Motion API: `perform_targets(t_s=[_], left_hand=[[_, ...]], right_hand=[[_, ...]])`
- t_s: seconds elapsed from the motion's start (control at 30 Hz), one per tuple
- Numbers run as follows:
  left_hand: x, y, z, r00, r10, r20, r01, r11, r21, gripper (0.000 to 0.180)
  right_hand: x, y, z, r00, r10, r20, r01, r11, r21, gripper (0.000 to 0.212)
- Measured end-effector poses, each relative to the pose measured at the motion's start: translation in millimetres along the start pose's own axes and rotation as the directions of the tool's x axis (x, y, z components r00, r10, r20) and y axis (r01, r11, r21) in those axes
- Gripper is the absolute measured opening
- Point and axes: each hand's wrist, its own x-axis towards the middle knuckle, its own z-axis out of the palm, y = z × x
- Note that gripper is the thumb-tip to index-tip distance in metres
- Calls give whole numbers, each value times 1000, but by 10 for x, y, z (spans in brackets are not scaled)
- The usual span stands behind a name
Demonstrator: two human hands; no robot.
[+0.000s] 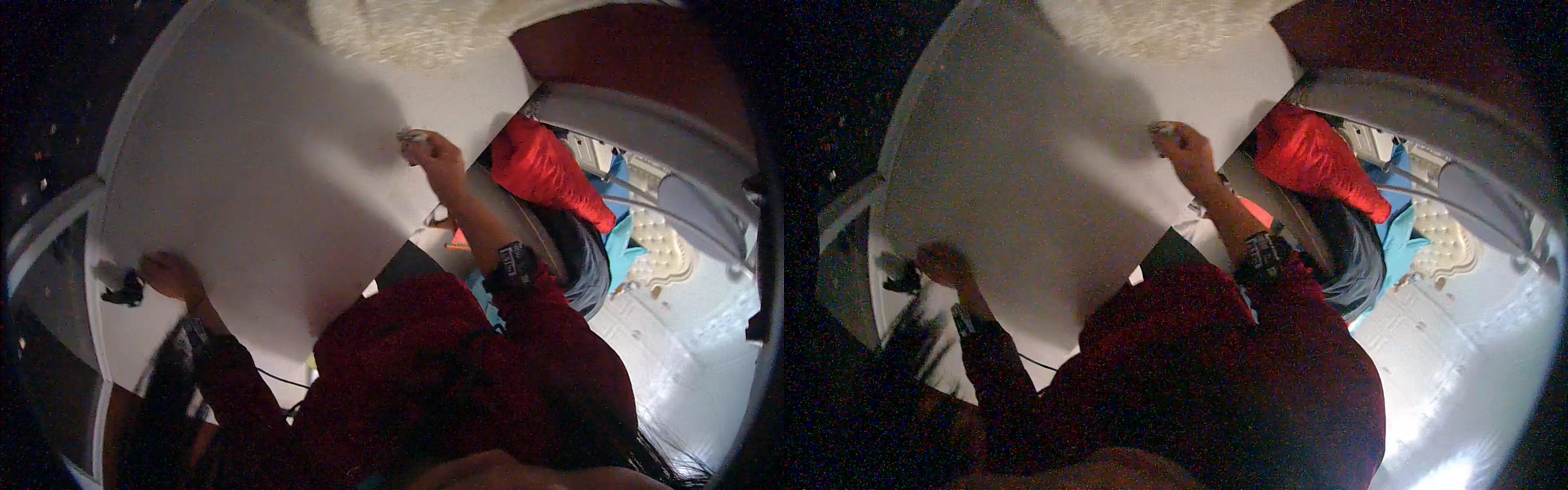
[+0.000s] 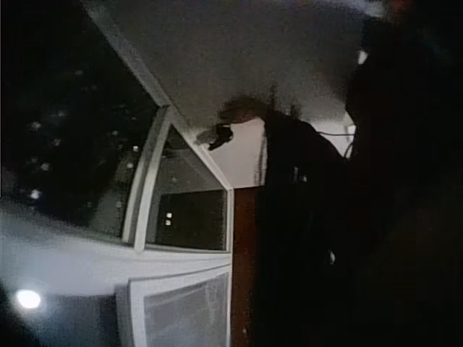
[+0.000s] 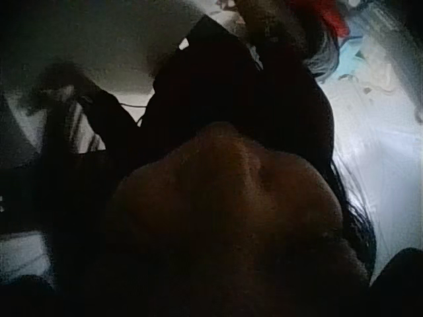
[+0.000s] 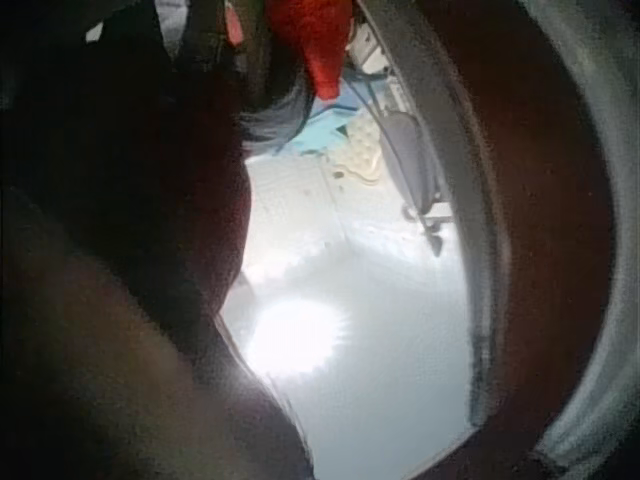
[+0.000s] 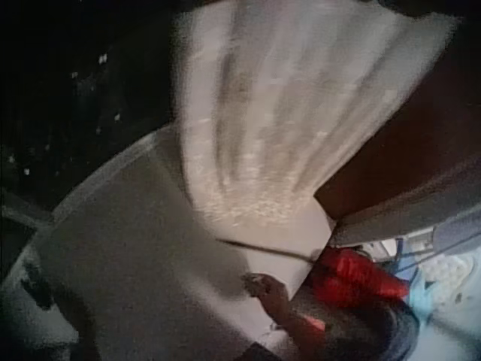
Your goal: The person wipes a white cabinet surface with a cloth, then walks to the bathroom to wet and wring the cloth at the sink. They return to the bedroom and continue wiping the cabinet and its doors.
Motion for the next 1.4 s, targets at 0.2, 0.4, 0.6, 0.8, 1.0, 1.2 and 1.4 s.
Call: perform_targets(t_s=[0.2,0.4,0.6,0.8,1.0,1.2,1.4], left_hand=[[-78,548,-405,994,97,42,-93,992,-91,42],[-51,1547,-536,999,42,-7,-42,999,-22,44],[94,1814,-397,993,-67,-94,84,978,189,47],[107,1735,-425,988,70,-136,-46,984,173,48],[130,1866,-576,994,30,-107,-22,997,80,44],[321,1929,-791,910,-365,195,384,921,-67,49],[372,1818,-821,859,-403,314,460,878,-131,51]], right_hand=[[902,232,-1159,906,-184,-381,286,930,232,50],[2707,-736,-901,895,-195,-400,177,981,-84,54],[2272,-1612,688,592,-803,75,805,584,-104,35],[2418,-915,-472,308,-768,-562,664,596,-451,32],[3273,-616,-806,475,-876,-89,265,238,-934,22],[2983,-297,-1355,602,-791,105,288,92,-953,25],[2327,398,-1776,695,-702,-156,139,344,-929,24]])
